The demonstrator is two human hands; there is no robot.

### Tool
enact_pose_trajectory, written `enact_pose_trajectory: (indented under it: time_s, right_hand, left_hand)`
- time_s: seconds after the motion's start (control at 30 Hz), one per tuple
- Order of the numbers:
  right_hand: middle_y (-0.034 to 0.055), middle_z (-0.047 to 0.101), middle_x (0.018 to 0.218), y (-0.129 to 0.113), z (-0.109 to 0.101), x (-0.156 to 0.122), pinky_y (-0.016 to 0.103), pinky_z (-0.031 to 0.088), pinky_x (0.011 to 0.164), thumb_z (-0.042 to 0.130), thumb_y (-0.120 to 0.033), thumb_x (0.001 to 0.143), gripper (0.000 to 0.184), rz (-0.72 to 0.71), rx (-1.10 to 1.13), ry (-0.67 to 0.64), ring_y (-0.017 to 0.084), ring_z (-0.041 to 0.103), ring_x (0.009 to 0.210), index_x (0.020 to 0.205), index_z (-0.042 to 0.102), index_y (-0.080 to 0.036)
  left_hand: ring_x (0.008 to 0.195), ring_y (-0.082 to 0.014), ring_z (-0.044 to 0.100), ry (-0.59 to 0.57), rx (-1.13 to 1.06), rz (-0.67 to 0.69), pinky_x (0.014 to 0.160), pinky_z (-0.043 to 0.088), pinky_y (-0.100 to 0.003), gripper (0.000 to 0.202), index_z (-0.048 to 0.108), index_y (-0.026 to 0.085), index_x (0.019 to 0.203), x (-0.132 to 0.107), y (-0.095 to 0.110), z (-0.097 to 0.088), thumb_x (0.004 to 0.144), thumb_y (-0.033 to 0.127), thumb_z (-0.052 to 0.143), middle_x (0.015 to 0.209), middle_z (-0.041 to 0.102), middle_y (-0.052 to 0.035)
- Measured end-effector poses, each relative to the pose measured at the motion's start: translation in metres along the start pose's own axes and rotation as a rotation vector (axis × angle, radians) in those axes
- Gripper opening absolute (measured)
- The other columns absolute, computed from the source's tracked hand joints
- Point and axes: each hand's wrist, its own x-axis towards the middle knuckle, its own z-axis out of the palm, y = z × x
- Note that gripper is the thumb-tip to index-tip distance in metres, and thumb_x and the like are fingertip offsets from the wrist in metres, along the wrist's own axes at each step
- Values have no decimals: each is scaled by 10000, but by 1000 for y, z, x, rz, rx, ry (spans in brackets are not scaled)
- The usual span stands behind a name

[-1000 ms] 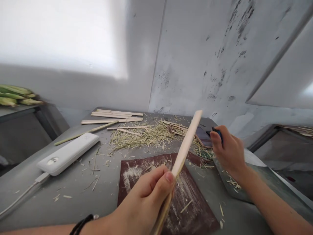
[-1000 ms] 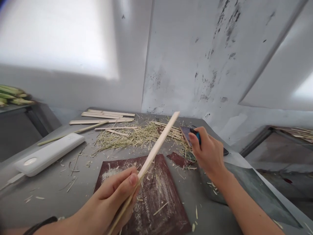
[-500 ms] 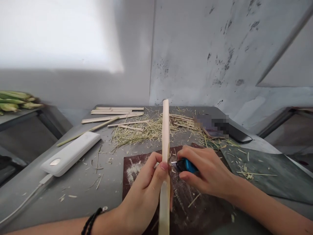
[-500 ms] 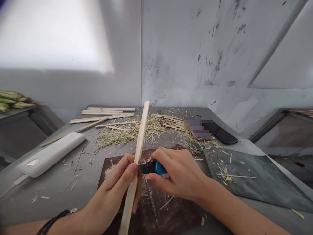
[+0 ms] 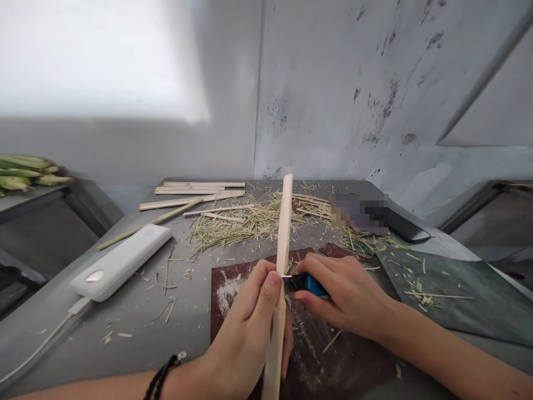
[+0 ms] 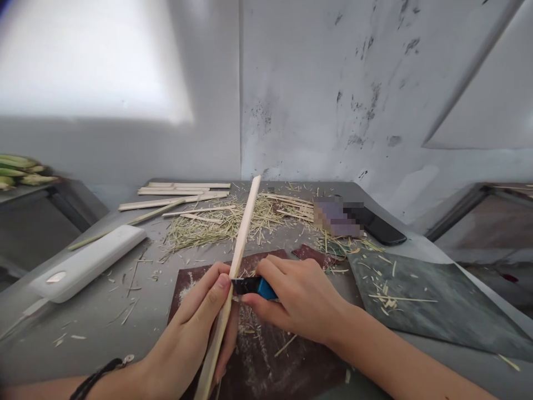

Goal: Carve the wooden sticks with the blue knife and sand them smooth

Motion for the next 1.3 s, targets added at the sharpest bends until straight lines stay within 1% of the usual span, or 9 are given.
enact_pose_trajectory:
  time_s: [0.1,0.27,0.4,0.5,0.6,0.73,0.93,1.1,1.3]
  right_hand:
    - [-14,608,717,-1,1,0,280,275,504,362,-547,1069,434,-32,3,-14,123,564,565,936,574,-193]
    - [-10,617,725,0,0,0,287,298,512,344,-539,1076,442,-21,4,-16,133,586,574,936,572,-186]
    - [-10,637,747,1,-1,1,284,300,506,359,-531,1075,419,-12,-22,23,134,614,598,951,566,-189]
    - [-16,620,724,0,-1,2,279,307,501,347,-528,1079,422,-32,-32,49,128,595,578,946,561,-190]
    - [-15,598,706,-1,-2,2,275,318,505,371,-533,1072,416,-44,-87,117,130,567,568,928,559,-190]
    - [-9,571,693,-2,-2,3,271,326,507,410,-521,1061,393,-63,-179,191,133,532,560,896,557,-196]
    - [6,582,704,2,-2,6,273,320,513,401,-505,1065,389,-77,-261,214,136,539,585,891,569,-200]
    - [7,575,694,8,-10,6,279,323,520,400,-531,1062,418,-118,-345,216,136,522,571,861,566,-205]
    - [18,633,745,16,-14,2,274,336,547,447,-520,1050,363,-100,-371,239,130,561,609,898,575,-216]
  left_hand:
    - [298,-92,341,19,3,0,322,295,-130,319,424,258,931,0,2,0,1071,517,301,390,468,100]
    - [282,-86,322,14,-16,-8,314,285,-131,330,436,256,912,-1,5,0,1068,521,316,386,457,106]
    - [286,-85,325,-14,-39,-11,302,283,-127,344,434,258,906,-2,-1,0,1060,545,324,404,465,103]
    - [292,-81,321,-23,-43,-4,301,297,-121,346,431,257,912,-3,-5,0,1058,553,329,411,463,105]
    - [286,-76,316,-32,-41,-5,296,303,-116,362,431,255,910,-4,-5,0,1047,580,349,400,465,105]
    - [269,-77,314,-67,-111,-29,273,296,-115,371,415,260,910,-2,-6,2,1030,609,372,391,471,109]
    - [254,-73,306,-86,-193,-25,256,276,-119,390,425,255,876,3,-16,5,1022,615,396,378,458,108]
    - [262,-63,304,-42,-212,-16,273,244,-117,363,421,252,852,3,-17,4,1022,571,461,395,411,123]
    - [310,-63,267,-95,-272,-38,297,241,-147,431,443,255,852,5,-24,2,958,666,520,449,386,124]
